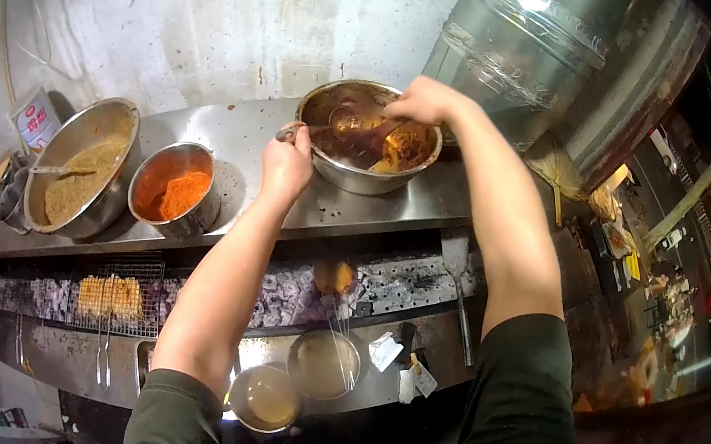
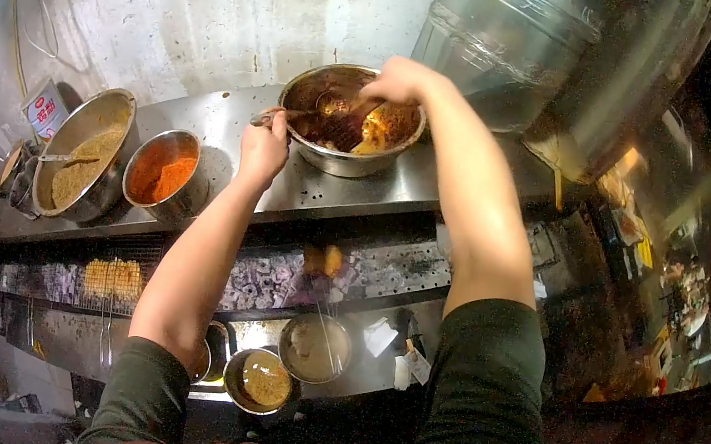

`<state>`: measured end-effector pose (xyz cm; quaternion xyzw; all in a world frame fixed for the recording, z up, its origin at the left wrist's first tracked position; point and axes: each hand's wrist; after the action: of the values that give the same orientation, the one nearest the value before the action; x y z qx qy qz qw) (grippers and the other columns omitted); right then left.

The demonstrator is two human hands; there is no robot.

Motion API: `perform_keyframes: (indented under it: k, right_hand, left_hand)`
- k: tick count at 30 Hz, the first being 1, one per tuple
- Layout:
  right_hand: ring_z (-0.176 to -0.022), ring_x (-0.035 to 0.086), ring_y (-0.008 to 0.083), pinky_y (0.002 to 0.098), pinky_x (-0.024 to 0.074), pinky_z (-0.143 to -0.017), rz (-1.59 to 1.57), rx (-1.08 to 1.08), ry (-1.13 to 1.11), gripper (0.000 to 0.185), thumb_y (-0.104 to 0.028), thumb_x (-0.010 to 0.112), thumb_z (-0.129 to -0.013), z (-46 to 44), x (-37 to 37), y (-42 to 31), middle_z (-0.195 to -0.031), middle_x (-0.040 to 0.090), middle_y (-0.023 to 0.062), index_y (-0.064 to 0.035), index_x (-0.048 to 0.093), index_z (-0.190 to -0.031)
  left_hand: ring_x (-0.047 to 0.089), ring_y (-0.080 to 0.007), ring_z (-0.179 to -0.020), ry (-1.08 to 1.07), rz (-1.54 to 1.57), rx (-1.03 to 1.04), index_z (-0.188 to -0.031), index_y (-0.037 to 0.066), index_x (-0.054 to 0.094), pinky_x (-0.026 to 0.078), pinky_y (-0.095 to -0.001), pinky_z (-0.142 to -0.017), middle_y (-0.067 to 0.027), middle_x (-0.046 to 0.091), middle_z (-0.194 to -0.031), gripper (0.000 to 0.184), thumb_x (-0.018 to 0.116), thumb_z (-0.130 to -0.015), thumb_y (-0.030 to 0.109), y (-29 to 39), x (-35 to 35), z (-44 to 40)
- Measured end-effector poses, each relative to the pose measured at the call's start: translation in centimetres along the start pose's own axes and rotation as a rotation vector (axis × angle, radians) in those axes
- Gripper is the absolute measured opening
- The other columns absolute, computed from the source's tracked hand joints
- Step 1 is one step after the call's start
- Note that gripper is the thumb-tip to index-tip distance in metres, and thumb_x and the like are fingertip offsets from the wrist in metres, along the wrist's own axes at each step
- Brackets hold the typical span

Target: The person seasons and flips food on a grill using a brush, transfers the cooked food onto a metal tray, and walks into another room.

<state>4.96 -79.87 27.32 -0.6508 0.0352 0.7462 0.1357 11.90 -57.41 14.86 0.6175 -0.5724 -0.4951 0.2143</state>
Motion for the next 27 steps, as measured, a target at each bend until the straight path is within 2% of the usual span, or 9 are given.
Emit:
perform_keyframes:
  k: [2, 6, 12, 15, 16, 17, 20, 24, 27]
  right_hand:
    - [-0.088, 0.062, 0.0230, 0.0358, 0.0500, -0.079, 0.171, 0.185, 0.033, 0.040, -0.037, 0.063, -0.082, -0.8, -0.7, 0.8, -0.099, 0.065, 0.0173, 0.0006, 0.068, -0.095]
    - [-0.086, 0.064, 0.0310, 0.0365, 0.0500, -0.078, 0.235, 0.001, -0.059, 0.042, -0.034, 0.064, -0.076, -2.0, 2.2, -1.2, -0.094, 0.066, 0.0212, 0.0042, 0.067, -0.094]
    - [-0.084, 0.063, 0.0310, 0.0365, 0.0497, -0.076, -0.127, 0.078, -0.064, 0.048, -0.038, 0.066, -0.072, -2.3, 3.0, -3.4, -0.098, 0.065, 0.0220, 0.0047, 0.066, -0.093]
    - [-0.060, 0.058, 0.0223, 0.0339, 0.0463, -0.054, -0.388, 0.109, 0.027, 0.039, -0.034, 0.067, -0.075, -2.2, 4.0, -0.7, -0.076, 0.064, 0.0140, 0.0036, 0.068, -0.084]
    - [-0.089, 0.058, 0.0244, 0.0356, 0.0463, -0.079, -0.618, 0.265, -0.082, 0.046, -0.033, 0.067, -0.077, -0.5, 3.1, -1.4, -0.102, 0.063, 0.0167, 0.0030, 0.064, -0.106]
    - [-0.068, 0.056, 0.0199, 0.0337, 0.0444, -0.060, -0.740, 0.286, -0.071, 0.038, -0.033, 0.067, -0.079, -0.4, 3.3, -0.3, -0.080, 0.062, 0.0126, 0.0004, 0.066, -0.097]
    - [-0.039, 0.029, 0.0082, 0.0252, 0.0214, -0.039, -1.030, 0.318, -0.036, 0.025, -0.028, 0.061, -0.086, 1.8, 2.1, 1.3, -0.047, 0.038, -0.0042, -0.0085, 0.059, -0.071]
    - [-0.040, 0.028, 0.0078, 0.0252, 0.0200, -0.040, -1.235, 0.300, 0.047, 0.028, -0.028, 0.058, -0.089, 4.8, 1.0, 3.7, -0.048, 0.035, -0.0050, -0.0095, 0.055, -0.068]
    - [-0.041, 0.026, 0.0078, 0.0241, 0.0194, -0.040, -1.317, 0.285, 0.104, 0.024, -0.028, 0.058, -0.088, 7.4, 0.5, 4.2, -0.050, 0.030, -0.0075, -0.0105, 0.053, -0.073]
  left_hand:
    - [0.063, -0.0361, -0.085, 0.011, 0.069, -0.050, -0.102, -0.002, 0.062, 0.048, -0.0391, -0.075, -0.0222, 0.065, -0.090, 0.031, 0.047, -0.093, 0.023, -1.3, 0.8, -0.6]
    - [0.057, -0.0161, -0.055, -0.002, 0.273, -0.134, -0.106, -0.003, 0.060, 0.045, -0.0301, -0.046, -0.0120, 0.062, -0.076, 0.028, 0.047, -0.095, 0.018, -1.3, 1.7, -0.7]
    - [0.057, -0.0173, -0.056, -0.015, 0.399, -0.279, -0.109, -0.002, 0.059, 0.046, -0.0311, -0.048, -0.0110, 0.062, -0.077, 0.028, 0.046, -0.095, 0.018, 1.5, 0.5, 0.4]
    - [0.057, -0.0173, -0.056, -0.028, 0.303, -0.263, -0.108, -0.003, 0.059, 0.046, -0.0306, -0.048, -0.0105, 0.062, -0.077, 0.030, 0.046, -0.095, 0.021, 1.3, -0.3, 0.2]
    - [0.057, -0.0171, -0.056, -0.026, 0.230, -0.206, -0.108, -0.003, 0.059, 0.046, -0.0306, -0.048, -0.0104, 0.062, -0.077, 0.030, 0.046, -0.096, 0.021, -0.3, 0.3, -0.3]
    - [0.057, -0.0170, -0.056, -0.029, 0.161, -0.145, -0.108, -0.003, 0.060, 0.045, -0.0307, -0.048, -0.0102, 0.062, -0.076, 0.031, 0.046, -0.096, 0.022, -1.8, 1.1, -0.9]
    - [0.057, -0.0156, -0.056, -0.094, 0.426, -0.267, -0.124, -0.002, 0.046, 0.047, -0.0289, -0.049, -0.0100, 0.060, -0.080, 0.040, 0.048, -0.095, 0.025, -1.1, 0.8, -0.6]
    - [0.058, -0.0159, -0.057, -0.178, 0.559, -0.427, -0.134, -0.004, 0.028, 0.049, -0.0282, -0.051, -0.0113, 0.058, -0.082, 0.060, 0.056, -0.092, 0.028, -0.5, -0.6, -0.1]
    - [0.060, -0.0186, -0.063, -0.186, 0.228, -0.224, -0.132, -0.007, 0.029, 0.051, -0.0305, -0.056, -0.0135, 0.060, -0.083, 0.070, 0.062, -0.086, 0.033, -4.3, -0.2, 0.3]
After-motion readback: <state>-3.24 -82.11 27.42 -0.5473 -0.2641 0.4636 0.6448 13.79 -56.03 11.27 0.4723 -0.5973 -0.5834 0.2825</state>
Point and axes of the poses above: each hand's wrist, its own z-axis away from the middle knuckle, its own x-axis out of the palm, y = z × x
